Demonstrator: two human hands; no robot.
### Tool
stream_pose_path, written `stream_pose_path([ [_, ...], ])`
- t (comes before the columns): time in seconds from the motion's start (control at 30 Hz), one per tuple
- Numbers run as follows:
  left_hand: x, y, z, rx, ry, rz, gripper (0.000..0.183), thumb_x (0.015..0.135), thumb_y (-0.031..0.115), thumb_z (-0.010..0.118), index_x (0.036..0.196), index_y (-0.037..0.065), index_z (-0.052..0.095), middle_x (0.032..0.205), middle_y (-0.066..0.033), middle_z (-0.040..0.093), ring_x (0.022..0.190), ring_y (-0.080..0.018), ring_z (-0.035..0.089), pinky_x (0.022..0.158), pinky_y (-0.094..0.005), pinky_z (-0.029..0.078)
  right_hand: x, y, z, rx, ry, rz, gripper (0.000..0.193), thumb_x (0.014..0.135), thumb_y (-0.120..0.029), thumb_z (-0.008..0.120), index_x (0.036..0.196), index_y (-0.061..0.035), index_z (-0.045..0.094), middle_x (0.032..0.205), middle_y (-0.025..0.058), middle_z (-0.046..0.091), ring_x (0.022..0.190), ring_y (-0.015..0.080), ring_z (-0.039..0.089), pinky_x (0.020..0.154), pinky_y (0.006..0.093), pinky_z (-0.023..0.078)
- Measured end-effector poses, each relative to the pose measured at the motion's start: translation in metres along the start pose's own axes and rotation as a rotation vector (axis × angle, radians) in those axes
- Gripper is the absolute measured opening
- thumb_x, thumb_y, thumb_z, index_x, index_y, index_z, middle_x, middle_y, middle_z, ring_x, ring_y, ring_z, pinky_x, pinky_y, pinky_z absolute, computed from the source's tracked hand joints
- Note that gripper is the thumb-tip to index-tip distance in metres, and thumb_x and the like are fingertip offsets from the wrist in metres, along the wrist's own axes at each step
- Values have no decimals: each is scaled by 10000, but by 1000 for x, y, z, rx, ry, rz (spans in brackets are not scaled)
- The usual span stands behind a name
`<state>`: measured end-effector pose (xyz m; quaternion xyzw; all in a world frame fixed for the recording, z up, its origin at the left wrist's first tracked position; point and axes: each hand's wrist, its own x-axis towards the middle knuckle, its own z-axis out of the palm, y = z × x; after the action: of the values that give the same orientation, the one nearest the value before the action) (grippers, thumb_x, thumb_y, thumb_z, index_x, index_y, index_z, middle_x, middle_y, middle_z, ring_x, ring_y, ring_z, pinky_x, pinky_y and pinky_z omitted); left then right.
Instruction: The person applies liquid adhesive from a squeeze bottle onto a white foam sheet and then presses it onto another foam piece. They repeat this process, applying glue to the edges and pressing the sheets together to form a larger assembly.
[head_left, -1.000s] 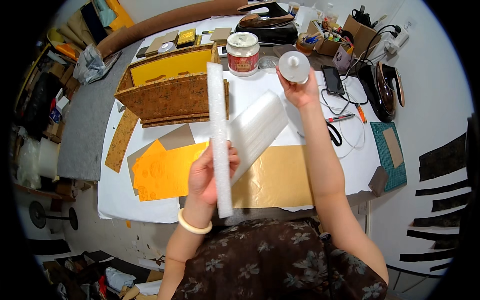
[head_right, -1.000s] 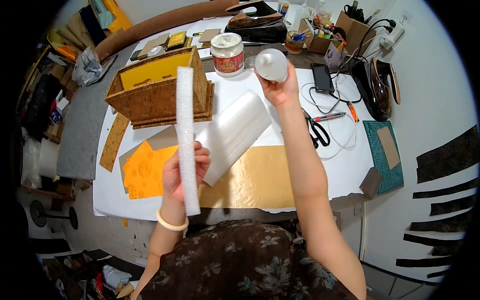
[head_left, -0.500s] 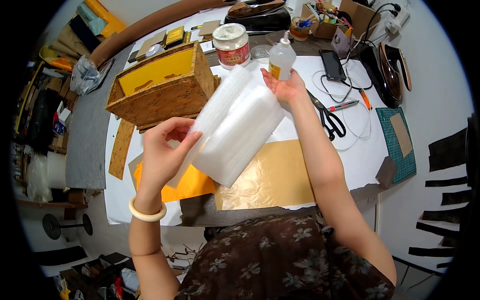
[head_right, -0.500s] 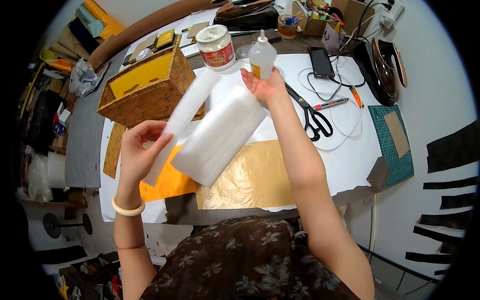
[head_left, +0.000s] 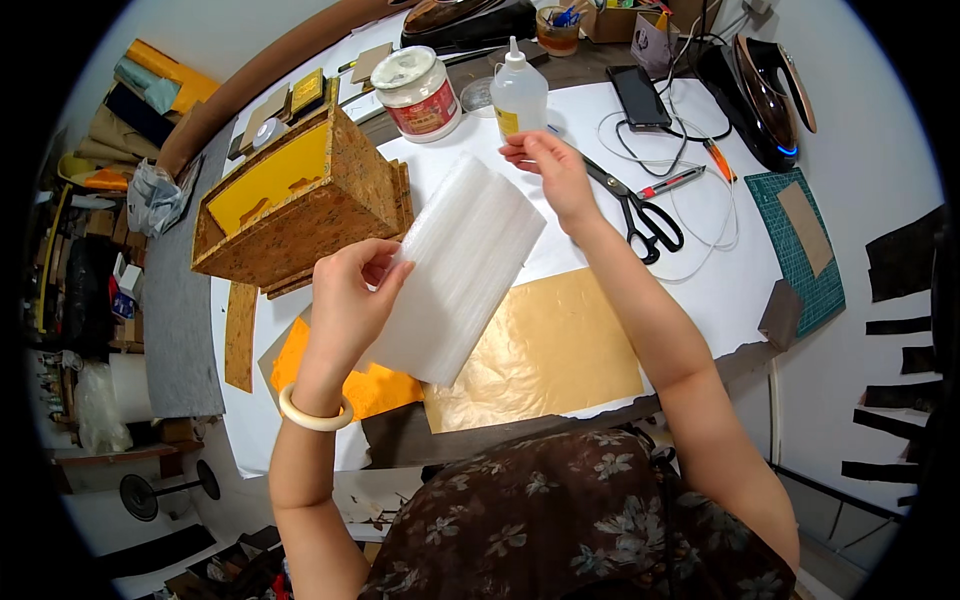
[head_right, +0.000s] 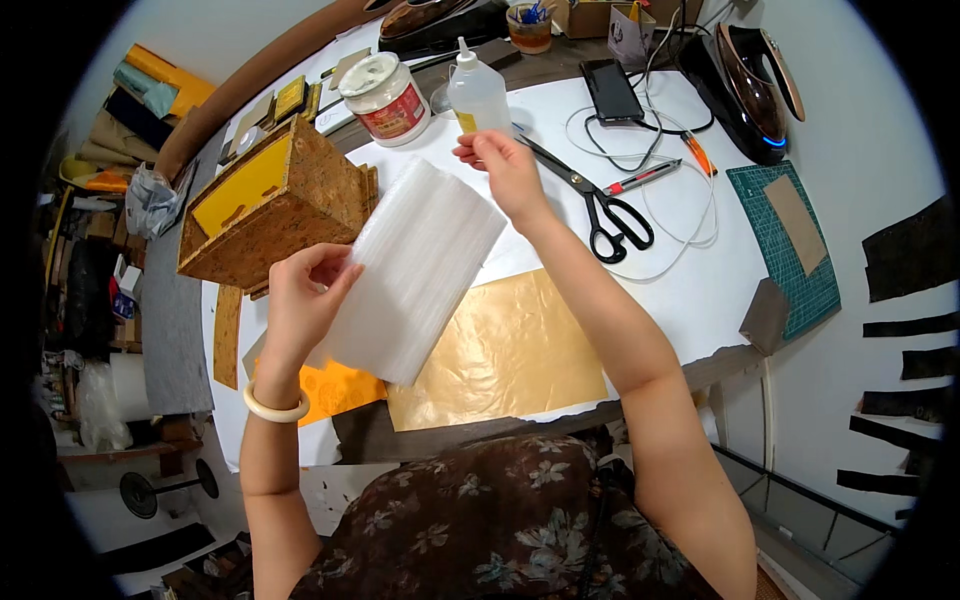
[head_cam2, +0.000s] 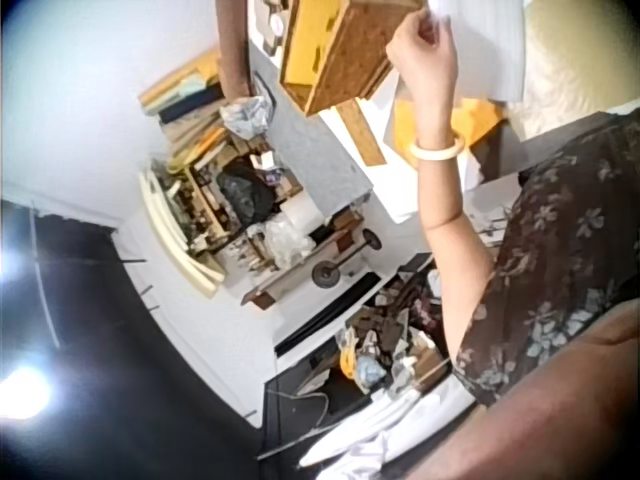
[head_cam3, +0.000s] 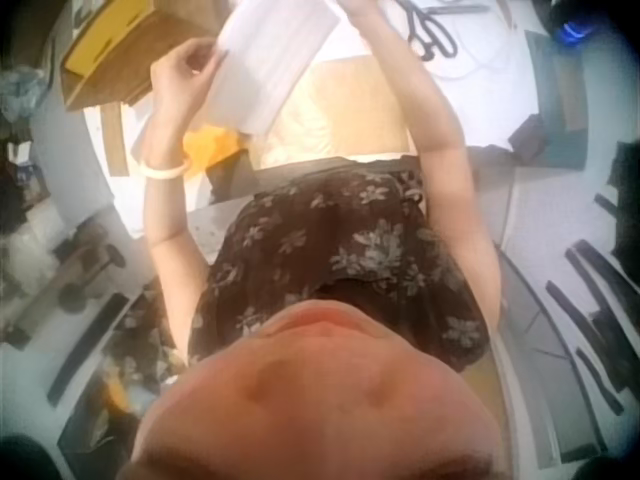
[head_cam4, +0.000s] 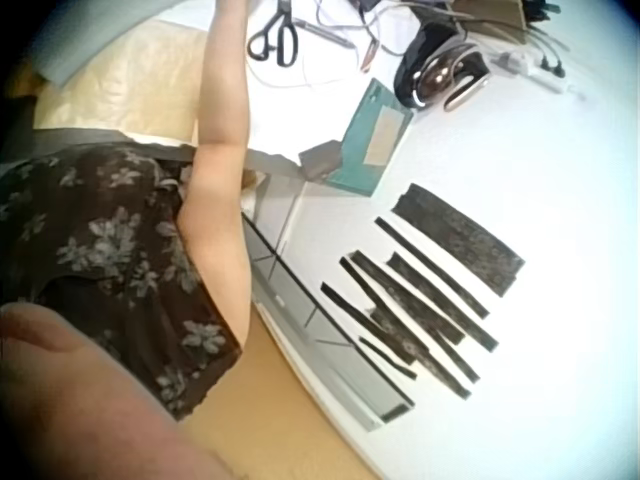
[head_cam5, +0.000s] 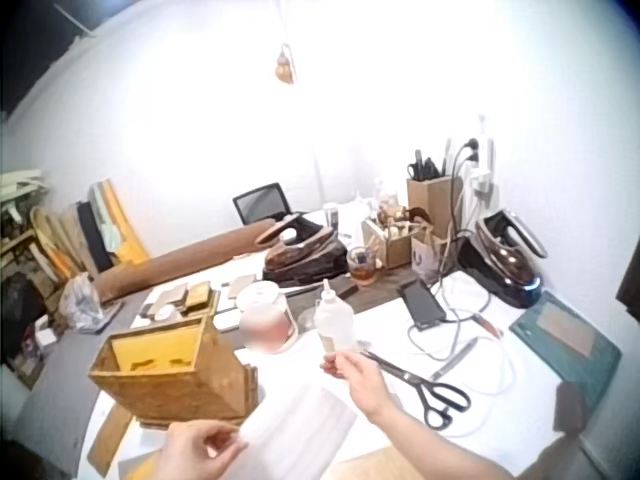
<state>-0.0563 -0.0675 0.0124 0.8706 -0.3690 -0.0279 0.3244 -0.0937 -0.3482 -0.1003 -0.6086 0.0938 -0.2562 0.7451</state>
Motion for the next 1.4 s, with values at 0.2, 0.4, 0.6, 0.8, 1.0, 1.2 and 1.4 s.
stream_pose_path([
  [0.2,3,-4,9,-36,19,-23,215,805,66,785,976,-49,724,778,-138,720,667,-167,682,649,-283,544,-6,4,9,111,-199,88,459,1075,-330,359,1335,-10,563,1314,111,624,1259,180,552,1119,328,369],
  [0.4,4,-8,11,-47,-7,-30,220,821,59,784,995,-59,719,783,-91,716,673,-110,648,648,-254,526,-8,8,8,114,-218,116,468,1076,-359,367,1356,-43,569,1326,80,626,1262,166,545,1110,326,360],
  [0.6,5,-9,15,-70,-10,-24,213,826,60,780,990,-60,717,782,-86,714,671,-107,645,647,-253,523,-10,9,14,111,-205,118,437,1068,-330,405,1324,-39,608,1298,80,632,1224,164,554,1077,310,396],
  [0.8,5,-11,16,-60,-20,-43,211,836,63,773,992,-67,712,769,-65,710,674,-89,635,648,-246,515,-11,6,12,64,-255,150,430,1065,-345,409,1356,-91,599,1316,47,617,1234,155,540,1082,308,388],
  [1.0,5,-10,16,-42,-28,-25,212,837,63,763,1000,-62,711,761,-75,713,671,-97,646,647,-249,517,-11,4,15,-41,-274,135,405,1021,-328,569,1350,-93,600,1208,8,652,1101,89,584,964,272,464],
  [1.2,4,-10,13,37,-54,-18,245,860,88,752,1056,-49,701,870,-92,731,776,-118,672,712,-273,533,-10,10,17,-48,-288,89,420,981,-272,655,1339,-62,592,1155,3,667,1048,77,600,918,267,487],
  [1.4,-36,-32,-4,-431,242,-188,275,937,143,695,1142,-35,655,1081,-115,712,1031,-167,654,946,-308,505,-5,16,15,-141,-224,-39,411,971,-260,661,1324,-61,595,1239,39,653,1134,131,593,981,298,460],
])
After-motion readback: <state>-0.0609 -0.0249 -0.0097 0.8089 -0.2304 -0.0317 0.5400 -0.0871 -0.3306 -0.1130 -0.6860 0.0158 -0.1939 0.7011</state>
